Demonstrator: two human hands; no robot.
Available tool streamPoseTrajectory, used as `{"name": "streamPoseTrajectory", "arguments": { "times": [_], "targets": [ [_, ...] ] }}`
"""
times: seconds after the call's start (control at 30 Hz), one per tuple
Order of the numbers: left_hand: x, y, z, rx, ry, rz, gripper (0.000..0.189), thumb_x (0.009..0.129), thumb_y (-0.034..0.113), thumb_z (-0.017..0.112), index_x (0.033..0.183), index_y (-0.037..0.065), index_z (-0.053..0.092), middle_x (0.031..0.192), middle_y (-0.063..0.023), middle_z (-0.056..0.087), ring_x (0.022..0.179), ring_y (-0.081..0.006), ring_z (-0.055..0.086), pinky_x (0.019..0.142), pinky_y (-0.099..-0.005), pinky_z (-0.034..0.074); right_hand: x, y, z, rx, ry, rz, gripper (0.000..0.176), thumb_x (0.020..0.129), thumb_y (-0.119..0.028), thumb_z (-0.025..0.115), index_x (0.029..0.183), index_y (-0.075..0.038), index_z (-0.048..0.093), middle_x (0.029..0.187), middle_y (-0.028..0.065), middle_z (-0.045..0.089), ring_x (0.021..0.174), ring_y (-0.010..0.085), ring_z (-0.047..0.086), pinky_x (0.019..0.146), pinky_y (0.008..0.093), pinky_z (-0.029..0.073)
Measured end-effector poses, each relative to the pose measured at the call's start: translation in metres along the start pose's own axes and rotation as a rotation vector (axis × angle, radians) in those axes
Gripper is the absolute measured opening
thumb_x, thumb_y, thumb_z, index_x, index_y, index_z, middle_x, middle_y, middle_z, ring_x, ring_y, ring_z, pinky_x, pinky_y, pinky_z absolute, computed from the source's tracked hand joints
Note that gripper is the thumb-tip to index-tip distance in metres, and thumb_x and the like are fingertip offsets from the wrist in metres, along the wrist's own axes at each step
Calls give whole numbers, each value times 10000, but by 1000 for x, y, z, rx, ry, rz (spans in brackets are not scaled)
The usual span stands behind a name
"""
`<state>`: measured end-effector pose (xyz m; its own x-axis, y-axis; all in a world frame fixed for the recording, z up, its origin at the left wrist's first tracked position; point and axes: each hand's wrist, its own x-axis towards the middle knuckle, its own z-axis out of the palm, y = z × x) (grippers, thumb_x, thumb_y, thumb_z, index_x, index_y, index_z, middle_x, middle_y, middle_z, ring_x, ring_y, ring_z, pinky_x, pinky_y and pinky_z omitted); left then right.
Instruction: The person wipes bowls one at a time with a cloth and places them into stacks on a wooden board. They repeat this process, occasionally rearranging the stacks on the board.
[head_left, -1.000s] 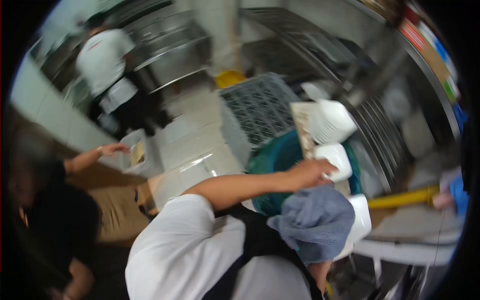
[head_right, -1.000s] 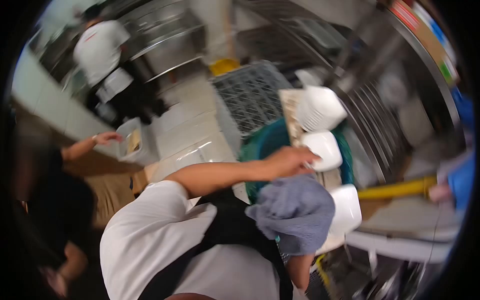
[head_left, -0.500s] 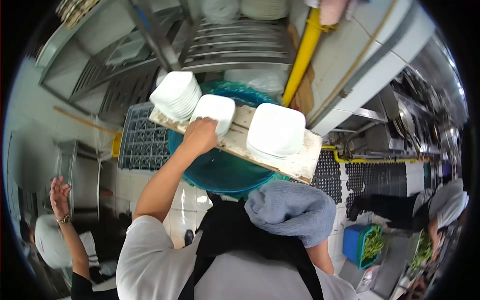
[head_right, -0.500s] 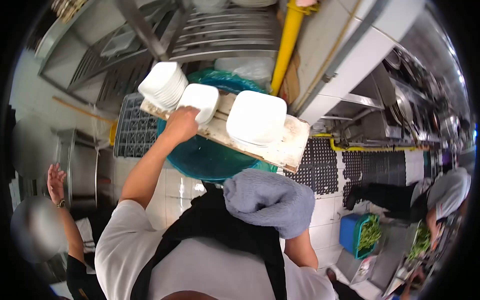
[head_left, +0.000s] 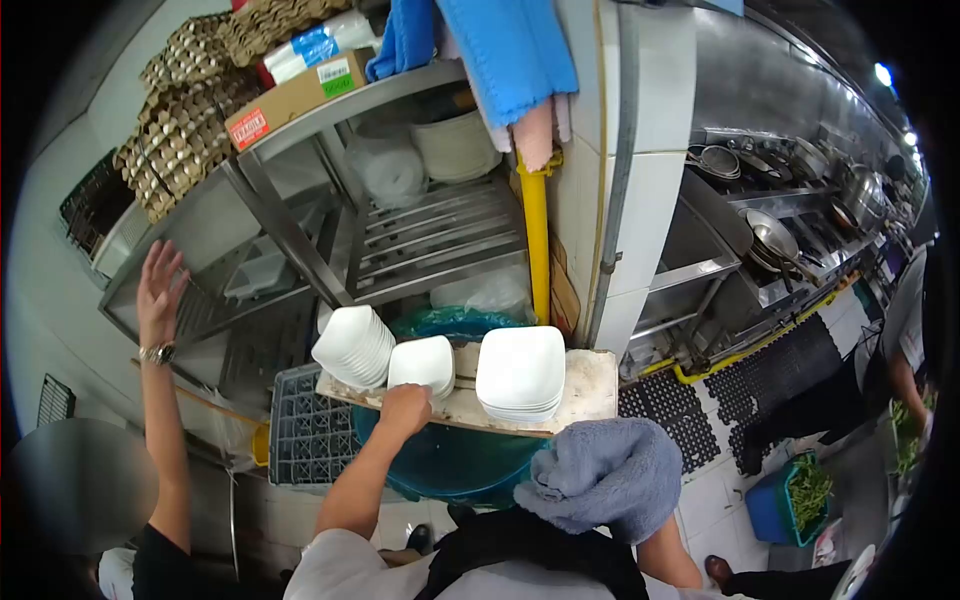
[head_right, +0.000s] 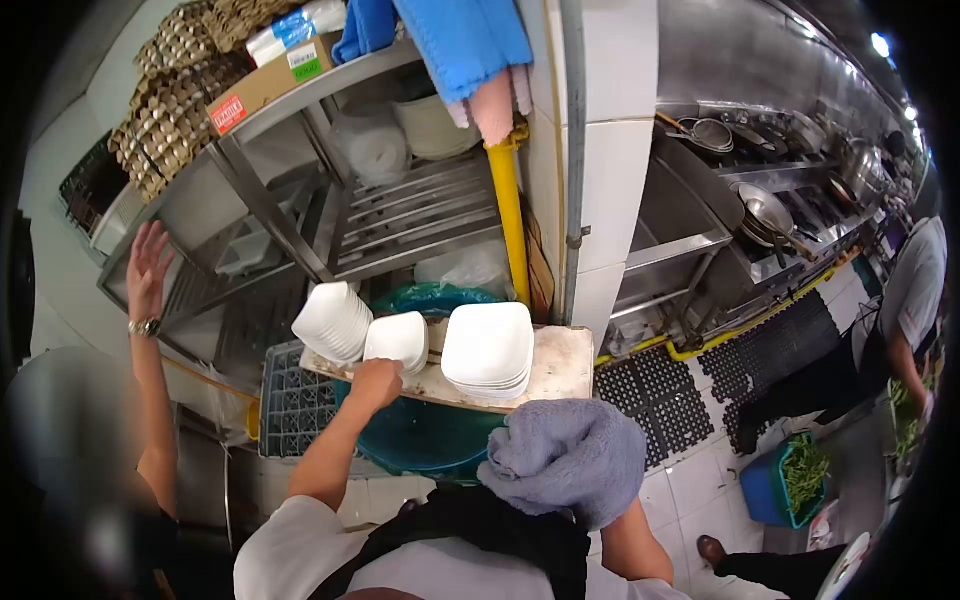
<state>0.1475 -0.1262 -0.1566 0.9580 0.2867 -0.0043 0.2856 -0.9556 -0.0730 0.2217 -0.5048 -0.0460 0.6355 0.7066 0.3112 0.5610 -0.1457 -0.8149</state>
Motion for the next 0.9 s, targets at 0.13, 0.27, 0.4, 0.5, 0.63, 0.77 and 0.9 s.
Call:
{"name": "streamPoseTrajectory", "arguments": {
  "times": [0.13,0.27,0.4,0.5,0.63,0.77,0.9],
  "targets": [
    [4,12,-10,-91,102,28,234,759,115,609,961,29,689,890,-206,677,843,-376,672,775,-489,540,9,-45,-24,457,183,116,236,614,-86,856,692,-49,637,716,-10,620,654,114,568,667,256,498],
    [1,15,-16,-217,85,6,371,780,119,614,1140,46,668,1028,-241,617,977,-385,627,867,-492,511,12,-55,-42,778,213,51,219,641,-22,819,646,-51,603,663,-13,581,615,98,534,614,243,466],
    [12,-4,-10,-129,-107,23,367,810,167,645,1158,55,682,1081,-246,600,1014,-398,609,910,-485,487,4,-38,-48,759,96,103,202,648,-21,810,642,-63,612,649,2,581,612,97,534,602,248,461],
    [14,-10,-12,-213,-138,70,375,800,234,709,1107,18,698,1054,-223,613,1016,-397,606,908,-467,484,0,-24,-50,659,126,62,185,649,-44,814,654,-75,632,655,15,589,619,103,543,605,260,465],
    [14,-9,-27,-396,-62,15,329,834,240,699,1050,-8,697,1061,-220,610,1002,-404,605,882,-454,488,-5,-4,-47,549,88,48,164,649,-75,819,669,-91,657,664,32,598,628,112,554,610,275,471],
    [11,5,-55,-701,60,-68,279,857,189,681,1037,-25,685,1062,-202,610,951,-376,632,839,-428,502,-21,28,-40,403,97,-157,145,650,-106,823,685,-108,682,672,48,608,637,121,566,615,291,477],
    [11,14,-62,-944,237,-9,260,888,170,668,1058,-26,677,1048,-178,663,873,-296,654,800,-374,495,-13,7,-43,538,294,-145,192,612,-124,855,712,-90,693,721,70,634,706,132,603,695,321,513]
  ]
}}
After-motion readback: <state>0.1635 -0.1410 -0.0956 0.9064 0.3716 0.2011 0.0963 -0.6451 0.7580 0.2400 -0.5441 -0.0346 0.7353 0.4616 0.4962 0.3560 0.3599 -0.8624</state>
